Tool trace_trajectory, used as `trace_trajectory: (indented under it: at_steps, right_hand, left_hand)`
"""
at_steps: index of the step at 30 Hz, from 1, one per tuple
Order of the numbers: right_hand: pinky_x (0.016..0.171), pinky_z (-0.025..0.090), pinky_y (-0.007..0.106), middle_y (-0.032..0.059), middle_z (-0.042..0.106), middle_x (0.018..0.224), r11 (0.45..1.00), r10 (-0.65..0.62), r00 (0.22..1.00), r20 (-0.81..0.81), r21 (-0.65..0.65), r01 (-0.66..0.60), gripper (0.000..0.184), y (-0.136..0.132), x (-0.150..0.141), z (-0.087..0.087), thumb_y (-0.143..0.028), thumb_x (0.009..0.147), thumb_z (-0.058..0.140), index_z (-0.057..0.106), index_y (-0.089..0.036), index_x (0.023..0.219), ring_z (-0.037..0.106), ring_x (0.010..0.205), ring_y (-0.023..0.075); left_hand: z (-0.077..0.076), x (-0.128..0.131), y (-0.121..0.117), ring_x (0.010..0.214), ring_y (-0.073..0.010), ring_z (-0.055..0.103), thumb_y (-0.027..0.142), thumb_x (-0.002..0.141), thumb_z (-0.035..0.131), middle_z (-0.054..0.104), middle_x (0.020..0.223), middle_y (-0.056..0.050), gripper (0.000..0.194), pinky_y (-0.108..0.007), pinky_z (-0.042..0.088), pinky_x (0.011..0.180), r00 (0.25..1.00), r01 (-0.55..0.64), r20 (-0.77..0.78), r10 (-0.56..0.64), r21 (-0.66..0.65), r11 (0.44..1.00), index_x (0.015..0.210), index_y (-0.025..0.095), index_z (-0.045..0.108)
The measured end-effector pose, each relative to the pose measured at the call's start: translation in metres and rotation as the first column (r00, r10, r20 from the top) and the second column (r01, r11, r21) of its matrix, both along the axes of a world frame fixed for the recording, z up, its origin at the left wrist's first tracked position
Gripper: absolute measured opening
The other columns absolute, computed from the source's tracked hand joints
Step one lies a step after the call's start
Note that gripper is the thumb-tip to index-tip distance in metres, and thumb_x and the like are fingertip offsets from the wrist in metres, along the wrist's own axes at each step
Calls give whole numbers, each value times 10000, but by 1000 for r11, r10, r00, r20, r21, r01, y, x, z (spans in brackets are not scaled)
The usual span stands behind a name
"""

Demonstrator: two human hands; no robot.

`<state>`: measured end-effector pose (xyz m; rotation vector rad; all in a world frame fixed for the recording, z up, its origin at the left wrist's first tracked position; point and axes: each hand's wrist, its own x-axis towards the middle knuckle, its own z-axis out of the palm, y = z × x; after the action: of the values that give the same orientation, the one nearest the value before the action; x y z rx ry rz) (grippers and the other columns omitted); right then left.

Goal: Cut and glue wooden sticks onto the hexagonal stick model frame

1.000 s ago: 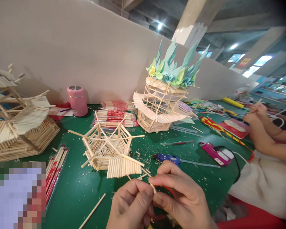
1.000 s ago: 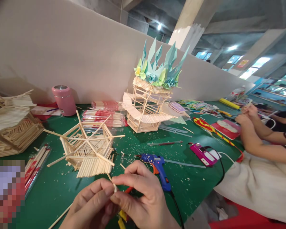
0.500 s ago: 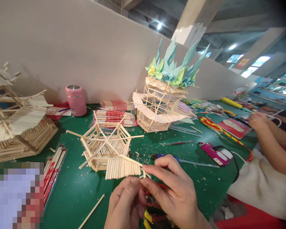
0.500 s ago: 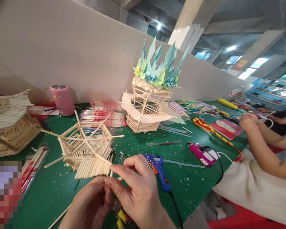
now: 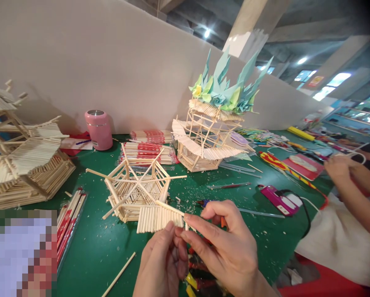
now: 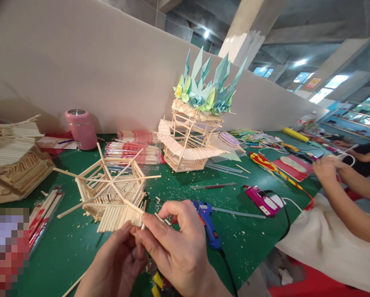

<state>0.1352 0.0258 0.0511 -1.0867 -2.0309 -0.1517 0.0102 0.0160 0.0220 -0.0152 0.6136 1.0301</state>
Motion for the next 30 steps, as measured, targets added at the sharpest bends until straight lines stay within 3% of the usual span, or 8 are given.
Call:
trace_trajectory:
  at_steps: [12, 19, 25, 30]
  right_hand:
    - [552, 447, 301, 62, 462, 929, 999, -30, 993, 115, 12, 29, 181, 2, 3, -3, -186, 803, 619, 667, -199, 976, 451, 736, 173]
    - [566, 481, 295, 69, 466, 948, 999, 6, 1000, 0, -52, -6, 223, 4, 1, -2, -214, 815, 613, 623, -176, 1035, 501, 777, 180]
    - [543, 473, 263, 36, 443, 915, 997, 19, 996, -84, -75, -26, 35, 1, 0, -5, -180, 799, 631, 611, -196, 823, 513, 748, 153]
    - [519, 464, 273, 39, 442, 922, 996, 27, 997, -70, -80, -33, 122, 0, 3, -10, -139, 808, 605, 638, -223, 891, 488, 734, 157]
  left_hand:
    - [0, -1, 1, 398, -69, 454, 341, 538, 821, 579, 428, 23, 252, -185, 309, 395, 1000, 11, -18, -11, 0, 1000, 536, 142, 665]
    - [5, -1, 2, 391, -61, 448, 334, 530, 822, 567, 422, 31, 255, -179, 306, 390, 998, 3, -62, -3, -10, 1000, 546, 142, 654]
    - [10, -1, 3, 369, -55, 439, 336, 499, 835, 550, 389, 35, 265, -166, 277, 371, 997, 4, -73, -5, -25, 1000, 513, 139, 659]
    - [12, -2, 4, 358, -48, 423, 326, 517, 827, 542, 380, 36, 270, -167, 281, 371, 996, 20, -84, -21, -7, 1000, 495, 136, 636]
